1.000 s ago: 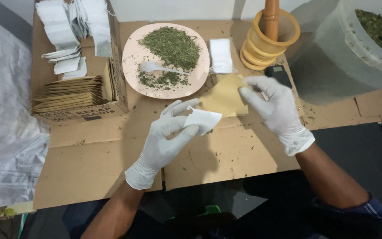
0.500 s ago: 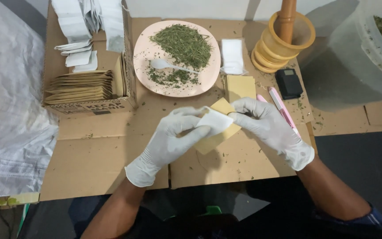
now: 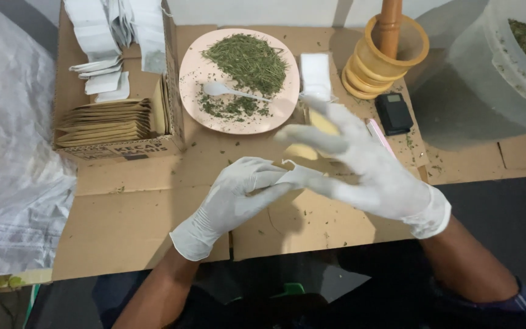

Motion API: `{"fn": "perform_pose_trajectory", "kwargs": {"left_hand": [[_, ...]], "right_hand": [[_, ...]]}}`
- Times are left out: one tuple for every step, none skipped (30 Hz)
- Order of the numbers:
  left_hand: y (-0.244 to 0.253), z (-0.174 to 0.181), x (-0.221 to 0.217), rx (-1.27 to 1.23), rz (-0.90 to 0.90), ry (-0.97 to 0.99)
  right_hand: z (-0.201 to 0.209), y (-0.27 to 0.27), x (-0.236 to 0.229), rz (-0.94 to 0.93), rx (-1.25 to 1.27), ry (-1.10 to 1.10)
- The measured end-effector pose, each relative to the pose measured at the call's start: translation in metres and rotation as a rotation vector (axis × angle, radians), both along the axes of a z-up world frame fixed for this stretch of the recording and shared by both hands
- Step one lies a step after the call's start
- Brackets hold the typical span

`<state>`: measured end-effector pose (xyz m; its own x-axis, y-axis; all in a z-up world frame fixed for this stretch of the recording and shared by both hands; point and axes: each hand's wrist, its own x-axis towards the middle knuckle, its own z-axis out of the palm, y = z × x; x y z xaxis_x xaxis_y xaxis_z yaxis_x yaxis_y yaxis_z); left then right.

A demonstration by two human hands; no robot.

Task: The person manually fills and seals small paper packets with dried tea leaves using a small handheld heat sealer.

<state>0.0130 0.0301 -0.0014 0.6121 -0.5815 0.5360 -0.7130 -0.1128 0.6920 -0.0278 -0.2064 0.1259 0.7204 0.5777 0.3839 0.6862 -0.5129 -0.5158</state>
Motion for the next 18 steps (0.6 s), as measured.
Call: {"fn": "perform_pose_trajectory", "kwargs": {"left_hand": [[0.000, 0.003, 0.000, 0.003, -0.002, -0.003], [0.000, 0.006, 0.000, -0.039, -0.025, -0.023], [0.000, 0.009, 0.001, -0.081, -0.047, -0.042], [0.001, 0.008, 0.002, -0.078, -0.047, -0.045], [0.001, 0.006, 0.001, -0.091, -0.034, -0.033], [0.002, 0.004, 0.001, -0.104, -0.020, -0.021], [0.002, 0.006, 0.001, -0.106, -0.019, -0.020], [0.002, 0.008, 0.001, -0.124, -0.024, -0.017], [0.003, 0.010, 0.000, -0.143, -0.027, -0.013], [0.003, 0.007, 0.000, -0.144, -0.024, -0.010], [0.003, 0.004, 0.001, -0.119, -0.017, -0.019], [0.002, 0.002, 0.002, -0.094, -0.010, -0.028], [0.001, 0.005, 0.002, -0.095, -0.008, -0.029], [0.001, 0.008, 0.002, -0.094, -0.018, -0.009], [0.001, 0.010, 0.002, -0.091, -0.028, 0.012], [0.001, 0.006, 0.002, -0.091, -0.027, 0.011], [0.000, 0.002, 0.002, -0.125, -0.006, 0.010], [0.000, -0.002, 0.002, -0.159, 0.014, 0.008]], "right_hand": [[-0.008, -0.001, 0.004, -0.002, 0.003, -0.003], [-0.015, -0.002, 0.008, 0.026, -0.032, 0.005], [-0.022, -0.003, 0.012, 0.055, -0.067, 0.012], [-0.020, -0.001, 0.011, 0.055, -0.065, 0.009], [-0.018, 0.000, 0.010, 0.006, -0.081, 0.084], [-0.016, 0.001, 0.009, -0.043, -0.098, 0.159], [-0.018, -0.001, 0.009, -0.042, -0.100, 0.160], [-0.021, -0.003, 0.008, -0.059, -0.107, 0.138], [-0.023, -0.005, 0.008, -0.074, -0.115, 0.118], [-0.030, -0.008, 0.007, -0.071, -0.116, 0.121], [-0.036, -0.011, 0.006, -0.096, -0.122, 0.050], [-0.041, -0.015, 0.004, -0.120, -0.129, -0.020], [-0.040, -0.014, 0.003, -0.118, -0.129, -0.022], [-0.038, -0.012, 0.001, -0.134, -0.150, -0.096], [-0.038, -0.010, -0.001, -0.150, -0.169, -0.169], [-0.037, -0.010, -0.001, -0.149, -0.169, -0.170], [-0.037, -0.011, -0.001, -0.132, -0.168, -0.195], [-0.036, -0.011, -0.001, -0.115, -0.167, -0.221]]}}
